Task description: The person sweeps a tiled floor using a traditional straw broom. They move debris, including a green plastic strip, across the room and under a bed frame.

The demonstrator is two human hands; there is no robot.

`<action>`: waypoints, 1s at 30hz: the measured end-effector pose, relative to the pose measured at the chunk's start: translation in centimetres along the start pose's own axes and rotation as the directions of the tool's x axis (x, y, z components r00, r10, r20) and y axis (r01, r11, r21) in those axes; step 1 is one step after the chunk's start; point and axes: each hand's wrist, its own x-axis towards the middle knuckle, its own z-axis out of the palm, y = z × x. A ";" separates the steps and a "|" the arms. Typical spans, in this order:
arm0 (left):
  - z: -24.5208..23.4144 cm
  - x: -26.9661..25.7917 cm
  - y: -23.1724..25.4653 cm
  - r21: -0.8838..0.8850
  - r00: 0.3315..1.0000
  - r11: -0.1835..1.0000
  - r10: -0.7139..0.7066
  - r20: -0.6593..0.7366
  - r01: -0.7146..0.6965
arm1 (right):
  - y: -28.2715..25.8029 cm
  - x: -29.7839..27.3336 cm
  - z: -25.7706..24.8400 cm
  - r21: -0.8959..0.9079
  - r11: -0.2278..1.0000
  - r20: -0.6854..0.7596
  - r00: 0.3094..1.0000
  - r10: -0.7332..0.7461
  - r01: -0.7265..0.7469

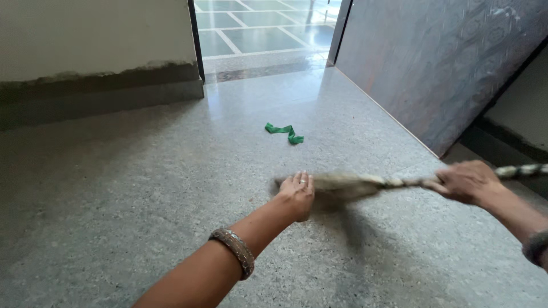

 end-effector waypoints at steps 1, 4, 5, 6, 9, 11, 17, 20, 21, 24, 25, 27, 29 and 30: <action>0.0 0.6 0.1 0.006 1.000 1.000 0.007 -0.021 -0.006 | -1.3 0.3 -1.8 0.087 0.996 -0.083 0.996 -0.017 0.024; 0.4 1.3 0.5 0.002 1.000 1.000 0.022 0.010 -0.022 | -2.0 -0.6 -3.4 0.239 0.964 -0.184 0.980 -0.073 0.116; 0.6 1.3 0.6 -0.004 0.999 1.000 0.024 0.036 -0.024 | -2.1 -1.4 -2.4 0.233 0.962 -0.125 0.985 -0.118 0.145; 0.9 1.0 0.5 -0.025 0.999 0.999 0.038 0.022 -0.037 | -2.3 -1.9 -1.0 0.225 0.958 -0.066 0.984 -0.167 0.178; 2.3 -0.2 0.0 -0.075 0.999 0.996 0.041 0.020 -0.039 | -4.7 -2.3 2.8 0.191 0.904 -0.086 0.924 -0.372 0.382; 3.0 -0.6 -0.5 -0.095 0.997 0.995 -0.003 0.078 0.010 | -5.5 -0.9 1.7 0.191 0.955 0.008 0.972 -0.233 0.228; 3.0 -1.8 -5.6 -0.067 0.996 0.993 -0.093 0.005 0.093 | -12.9 0.3 -10.1 0.222 0.962 -0.130 0.982 -0.134 0.161; 3.2 -3.5 -8.4 -0.137 0.978 0.971 -0.181 0.105 0.195 | -19.6 -1.2 -11.9 0.414 0.871 -0.131 0.964 -0.229 0.264; 4.0 -4.4 -9.4 -0.137 0.979 0.970 -0.191 0.066 0.199 | -22.7 -2.0 -11.5 0.350 0.866 -0.124 0.934 -0.335 0.357; 7.2 -5.9 -11.9 -0.135 0.972 0.964 -0.233 -0.017 0.229 | -27.1 -1.5 -11.1 0.237 0.825 -0.129 0.858 -0.497 0.513; 8.2 -6.4 -12.7 -0.127 0.967 0.961 -0.252 -0.026 0.246 | -28.1 -0.8 -11.3 0.213 0.809 -0.138 0.837 -0.530 0.548; 10.0 -8.0 -14.4 -0.083 0.958 0.954 -0.286 0.037 0.288 | -27.7 1.6 -13.4 0.269 0.841 -0.300 0.870 -0.390 0.470; 11.0 -9.3 -16.3 -0.010 0.937 0.950 -0.306 0.171 0.312 | -27.3 4.2 -17.3 0.265 0.933 -0.038 0.970 -0.241 0.242; 11.3 -9.7 -17.6 -0.043 0.934 0.936 -0.345 0.092 0.350 | -27.4 4.8 -19.1 0.223 0.944 -0.072 0.970 -0.234 0.244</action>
